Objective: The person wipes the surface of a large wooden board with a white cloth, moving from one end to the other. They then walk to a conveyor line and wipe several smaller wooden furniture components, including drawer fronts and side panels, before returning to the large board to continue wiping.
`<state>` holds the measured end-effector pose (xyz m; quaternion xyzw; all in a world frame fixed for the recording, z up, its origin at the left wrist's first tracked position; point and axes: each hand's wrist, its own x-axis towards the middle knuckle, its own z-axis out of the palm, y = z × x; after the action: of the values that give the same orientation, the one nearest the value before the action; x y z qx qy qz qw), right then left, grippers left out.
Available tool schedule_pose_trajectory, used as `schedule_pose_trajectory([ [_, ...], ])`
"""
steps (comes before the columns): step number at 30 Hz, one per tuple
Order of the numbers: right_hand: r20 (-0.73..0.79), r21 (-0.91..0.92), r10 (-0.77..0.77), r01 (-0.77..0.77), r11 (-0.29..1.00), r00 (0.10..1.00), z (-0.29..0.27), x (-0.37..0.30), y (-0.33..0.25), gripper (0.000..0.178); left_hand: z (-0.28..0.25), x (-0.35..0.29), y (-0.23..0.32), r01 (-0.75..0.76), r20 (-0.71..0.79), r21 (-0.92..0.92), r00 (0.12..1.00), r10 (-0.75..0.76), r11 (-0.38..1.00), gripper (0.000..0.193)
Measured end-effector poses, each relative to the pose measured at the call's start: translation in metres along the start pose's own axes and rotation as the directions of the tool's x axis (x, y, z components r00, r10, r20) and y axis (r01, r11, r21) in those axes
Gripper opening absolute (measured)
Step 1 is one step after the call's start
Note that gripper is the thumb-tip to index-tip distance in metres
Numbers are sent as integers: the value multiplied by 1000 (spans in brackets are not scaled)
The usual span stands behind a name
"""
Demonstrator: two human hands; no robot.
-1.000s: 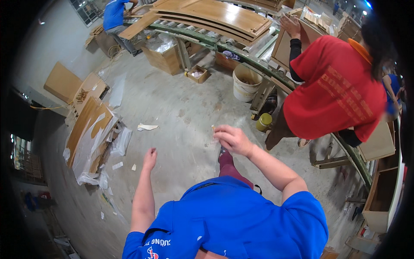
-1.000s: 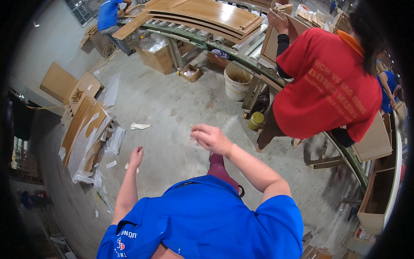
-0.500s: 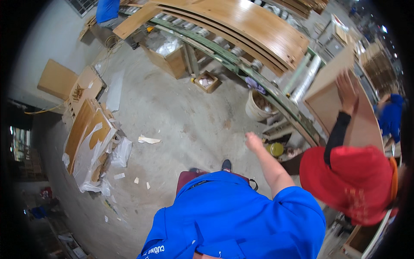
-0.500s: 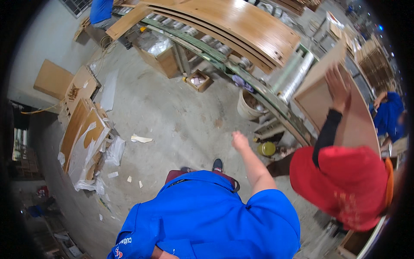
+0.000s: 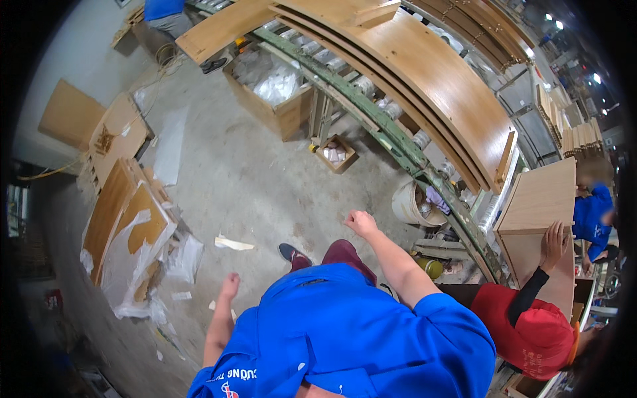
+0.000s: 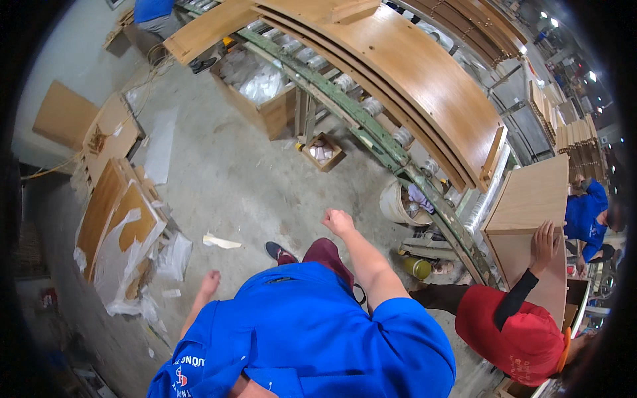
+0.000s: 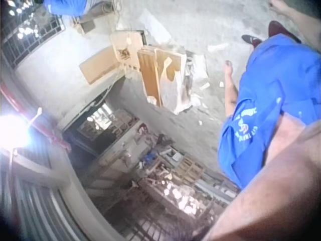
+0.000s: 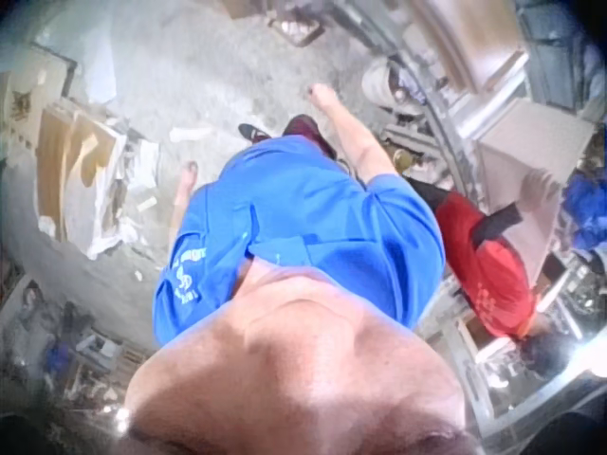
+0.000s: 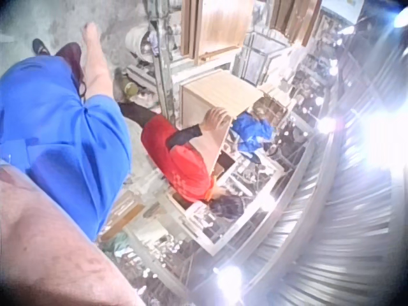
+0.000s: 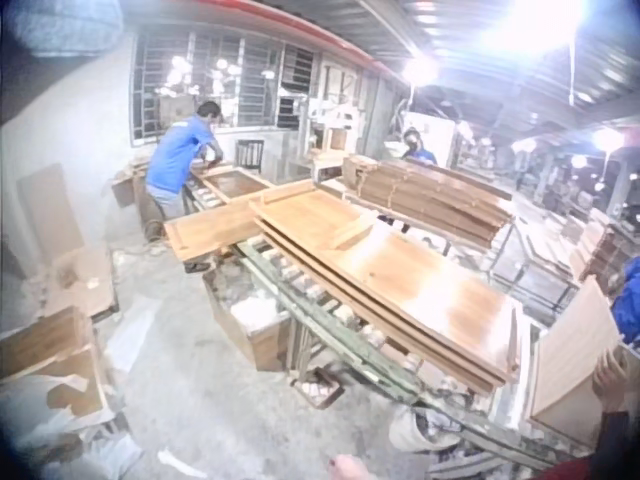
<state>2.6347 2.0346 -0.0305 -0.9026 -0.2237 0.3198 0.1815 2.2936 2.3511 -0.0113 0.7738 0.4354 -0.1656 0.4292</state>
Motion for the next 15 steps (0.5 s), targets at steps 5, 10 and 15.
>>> schedule_pose_trajectory([
  [5,-3,45,118,-118,992,993,-15,48,-16,30,-82,134,79,-144,-197,-285,976,89,948,30],
  [10,45,10,20,-20,1000,999,-20,99,13,29,-77,202,121,-133,-199,-424,979,52,896,32],
  [15,295,-145,19,25,989,955,-35,197,47,28,9,208,151,151,60,-465,988,-139,872,28],
])
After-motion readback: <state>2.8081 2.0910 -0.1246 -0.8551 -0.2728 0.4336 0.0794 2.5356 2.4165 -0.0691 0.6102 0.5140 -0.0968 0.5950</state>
